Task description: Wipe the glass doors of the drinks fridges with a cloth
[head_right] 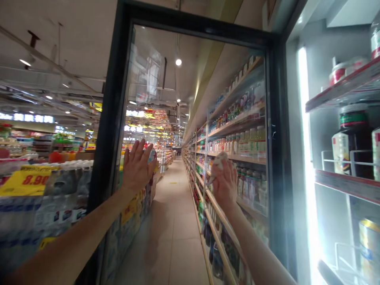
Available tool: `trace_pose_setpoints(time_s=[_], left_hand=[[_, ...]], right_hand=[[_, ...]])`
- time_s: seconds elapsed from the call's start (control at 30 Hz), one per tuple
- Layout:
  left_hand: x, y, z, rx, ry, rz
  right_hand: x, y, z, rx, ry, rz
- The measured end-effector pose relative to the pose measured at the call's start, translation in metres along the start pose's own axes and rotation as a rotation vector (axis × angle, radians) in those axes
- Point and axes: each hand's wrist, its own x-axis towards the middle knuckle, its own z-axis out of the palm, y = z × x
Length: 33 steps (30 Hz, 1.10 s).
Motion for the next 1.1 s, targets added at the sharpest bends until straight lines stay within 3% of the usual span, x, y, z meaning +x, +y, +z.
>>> trace_pose_setpoints(time_s=[0.1,0.17,0.23,0.3,0.37,0.4,0.57,0.67,0.8,0.87,0.93,0.97,1.1], left_hand=[[0.001,0.001,-0.001,0.006,-0.005,0.001],[0.001,0.001,-0.002,0.01,-0.003,0.002],[0.001,0.0,-0.002,0.006,0.0,0.005],[0.0,-0.001,-0.001,-0.002,0.001,0.006],[0.0,-0.002,-0.001,-0.005,0.005,0.009],[0.0,-0.002,0.0,-0.003,0.006,0.011],[-0.001,-0.001,0.0,-0.008,0.002,0.007],[-0.001,-0.001,0.001,-0.014,0.004,-0.002],[-0.001,-0.003,0.001,-0.015,0.009,0.009],[-0.001,-0.003,0.002,-0.009,0.016,0.018],[-0.001,-0.004,0.002,0.0,0.026,0.023],[-0.002,-0.003,0.002,0.004,0.026,0.024],[-0.002,-0.003,0.002,0.026,0.018,0.023]], right_hand=[[0.02,0.026,0.001,-0.042,0.155,0.265],[0.022,0.008,0.007,-0.023,0.167,0.253],[0.013,-0.028,0.015,0.028,0.079,0.068],[-0.002,-0.061,0.019,0.088,-0.061,-0.23],[-0.014,-0.069,0.018,0.107,-0.151,-0.417],[-0.017,-0.062,0.015,0.094,-0.157,-0.422],[0.002,0.016,0.0,-0.081,0.08,0.07],[0.009,0.011,0.003,-0.092,0.148,0.162],[-0.007,-0.052,0.015,0.028,-0.041,-0.15],[-0.013,-0.064,0.016,0.058,-0.129,-0.325],[-0.011,-0.049,0.011,0.033,-0.136,-0.384],[-0.005,-0.033,0.008,0.003,-0.103,-0.339],[0.027,0.024,0.006,-0.1,0.173,0.107]])
